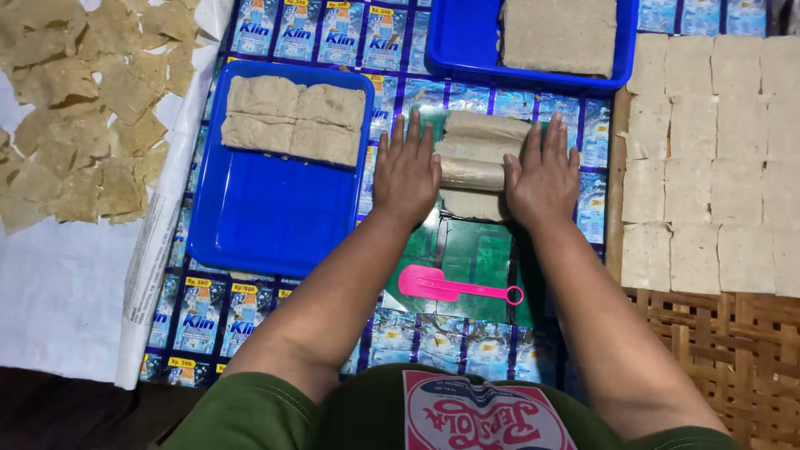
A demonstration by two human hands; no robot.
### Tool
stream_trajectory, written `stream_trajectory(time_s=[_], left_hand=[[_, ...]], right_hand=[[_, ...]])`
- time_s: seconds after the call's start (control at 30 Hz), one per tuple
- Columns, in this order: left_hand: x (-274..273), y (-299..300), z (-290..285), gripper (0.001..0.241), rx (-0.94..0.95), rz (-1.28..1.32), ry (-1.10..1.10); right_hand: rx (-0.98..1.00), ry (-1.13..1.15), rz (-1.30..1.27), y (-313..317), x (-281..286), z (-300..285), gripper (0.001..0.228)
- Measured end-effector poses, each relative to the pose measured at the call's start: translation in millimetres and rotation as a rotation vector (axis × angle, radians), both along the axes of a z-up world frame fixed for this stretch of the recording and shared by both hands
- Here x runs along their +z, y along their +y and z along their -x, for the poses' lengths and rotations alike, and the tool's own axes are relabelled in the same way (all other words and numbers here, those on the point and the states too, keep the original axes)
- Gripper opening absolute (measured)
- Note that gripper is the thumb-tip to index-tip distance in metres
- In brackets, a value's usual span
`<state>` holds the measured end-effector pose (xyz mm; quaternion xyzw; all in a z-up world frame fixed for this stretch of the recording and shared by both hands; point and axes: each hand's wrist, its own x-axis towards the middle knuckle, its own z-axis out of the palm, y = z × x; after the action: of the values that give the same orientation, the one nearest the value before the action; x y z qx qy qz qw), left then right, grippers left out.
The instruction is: Rolling out dough and cutting it into small square pieces for cracker production.
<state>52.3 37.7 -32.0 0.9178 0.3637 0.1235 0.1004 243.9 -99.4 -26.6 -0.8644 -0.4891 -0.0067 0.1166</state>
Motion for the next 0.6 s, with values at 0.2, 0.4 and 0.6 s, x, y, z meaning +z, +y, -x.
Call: stream_trajectory(time_s=[0.2,0.4,0.6], left_hand=[[-4.5,-37.9,36.5,0.052,-0.045,-0.017,-0.070],[9.7,-67.0,68.4,0.056,-0.103,-0.020,-0.148],[6.2,-50.6,46.5,0.060,-0.071,-0.036,-0.155]], right_hand=[[0.071,-0.067,-0.080,-44.4,-17.0,19.0,0.069],[0.102,-0.056,-0.161,-83.6,-8.9,52.7,0.071],[0.090,-0.027,-0.178,-64.1,-18.1,32.3,0.074]])
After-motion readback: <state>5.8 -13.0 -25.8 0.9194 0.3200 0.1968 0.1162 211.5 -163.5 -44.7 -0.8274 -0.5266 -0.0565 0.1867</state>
